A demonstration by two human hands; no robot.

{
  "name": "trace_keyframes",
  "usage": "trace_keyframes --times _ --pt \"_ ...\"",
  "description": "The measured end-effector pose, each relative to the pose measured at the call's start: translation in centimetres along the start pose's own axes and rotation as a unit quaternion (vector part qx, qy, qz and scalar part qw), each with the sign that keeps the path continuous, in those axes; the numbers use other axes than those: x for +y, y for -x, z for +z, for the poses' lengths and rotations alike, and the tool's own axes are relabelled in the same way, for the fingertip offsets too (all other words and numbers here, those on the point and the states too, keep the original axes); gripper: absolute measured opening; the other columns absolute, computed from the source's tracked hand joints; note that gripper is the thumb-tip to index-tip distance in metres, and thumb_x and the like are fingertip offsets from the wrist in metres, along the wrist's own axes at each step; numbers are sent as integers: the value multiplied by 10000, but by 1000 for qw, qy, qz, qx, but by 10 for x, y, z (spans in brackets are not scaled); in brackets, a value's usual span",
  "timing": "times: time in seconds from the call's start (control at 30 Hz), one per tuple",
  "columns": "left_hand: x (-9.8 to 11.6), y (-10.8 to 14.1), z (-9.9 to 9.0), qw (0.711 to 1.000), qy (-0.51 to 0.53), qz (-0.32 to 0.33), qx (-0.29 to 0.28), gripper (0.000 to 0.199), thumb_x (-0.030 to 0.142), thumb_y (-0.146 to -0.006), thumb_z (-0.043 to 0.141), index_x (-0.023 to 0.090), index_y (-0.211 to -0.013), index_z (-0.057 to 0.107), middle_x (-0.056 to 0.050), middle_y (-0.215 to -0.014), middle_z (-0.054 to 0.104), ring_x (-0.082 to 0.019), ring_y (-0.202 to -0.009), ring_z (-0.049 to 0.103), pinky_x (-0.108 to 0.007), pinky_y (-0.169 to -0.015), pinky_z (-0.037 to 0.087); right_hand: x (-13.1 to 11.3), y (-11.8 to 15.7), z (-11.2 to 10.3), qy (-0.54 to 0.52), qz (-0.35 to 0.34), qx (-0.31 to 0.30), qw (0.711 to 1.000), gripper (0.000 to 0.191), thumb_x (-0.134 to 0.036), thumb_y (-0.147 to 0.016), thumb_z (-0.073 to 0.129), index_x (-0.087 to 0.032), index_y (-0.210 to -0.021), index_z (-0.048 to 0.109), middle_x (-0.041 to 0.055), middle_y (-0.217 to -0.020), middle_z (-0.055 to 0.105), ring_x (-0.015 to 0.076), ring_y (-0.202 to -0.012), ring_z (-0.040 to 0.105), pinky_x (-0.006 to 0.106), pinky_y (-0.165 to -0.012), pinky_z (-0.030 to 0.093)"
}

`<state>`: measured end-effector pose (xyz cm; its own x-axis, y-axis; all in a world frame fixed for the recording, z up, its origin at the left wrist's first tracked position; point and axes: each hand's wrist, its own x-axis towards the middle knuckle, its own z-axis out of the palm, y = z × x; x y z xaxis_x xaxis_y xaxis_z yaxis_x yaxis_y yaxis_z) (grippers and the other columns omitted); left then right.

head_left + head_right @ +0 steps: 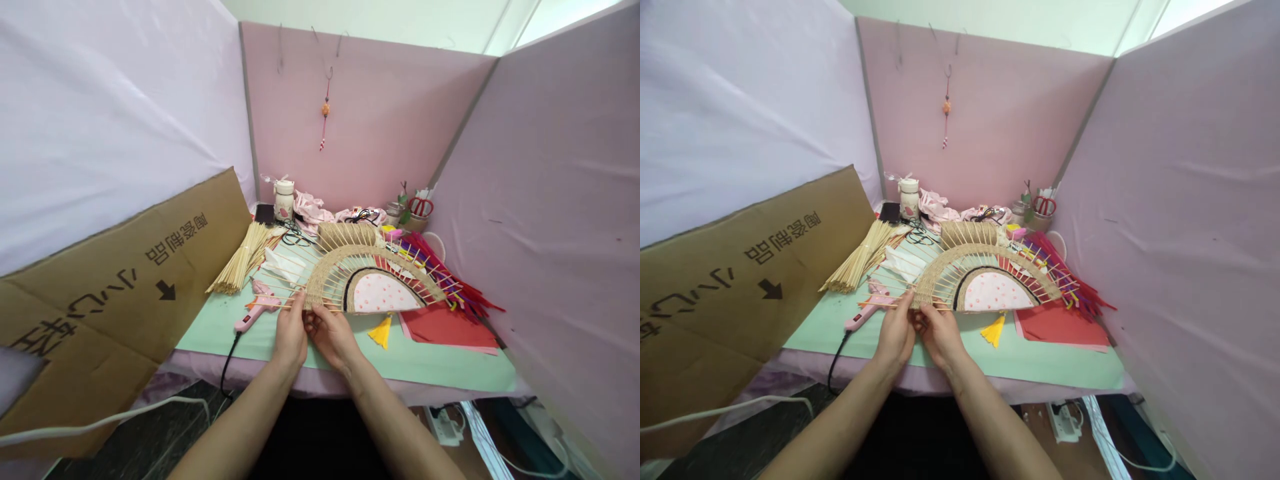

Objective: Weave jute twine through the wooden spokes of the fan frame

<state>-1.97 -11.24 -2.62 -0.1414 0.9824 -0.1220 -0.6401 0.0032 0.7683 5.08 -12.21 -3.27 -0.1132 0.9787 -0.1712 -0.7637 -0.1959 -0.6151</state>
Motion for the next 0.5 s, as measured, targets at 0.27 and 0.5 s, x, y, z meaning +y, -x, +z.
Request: trace_keyframes --times 0.27,0.5 --pt "4 -11 3 999 31 9 4 236 326 -697 760 138 -822 689 -83 -903 746 -216 -896 699 -292 -775 511 0 1 -15 -33 28 53 998 347 -259 -613 875 -157 -872 668 10 -739 701 93 -625 607 189 -558 465" --pt "18 -9 8 996 93 14 5 263 304 -726 774 141 -918 697 -69 -979 740 -182 -904 695 -338 -864 524 -50 10 -53 -170 -31 162 972 88 -289 -810 721 -215 -796 676 -7 -765 731 137 -790 695 275 -740 577"
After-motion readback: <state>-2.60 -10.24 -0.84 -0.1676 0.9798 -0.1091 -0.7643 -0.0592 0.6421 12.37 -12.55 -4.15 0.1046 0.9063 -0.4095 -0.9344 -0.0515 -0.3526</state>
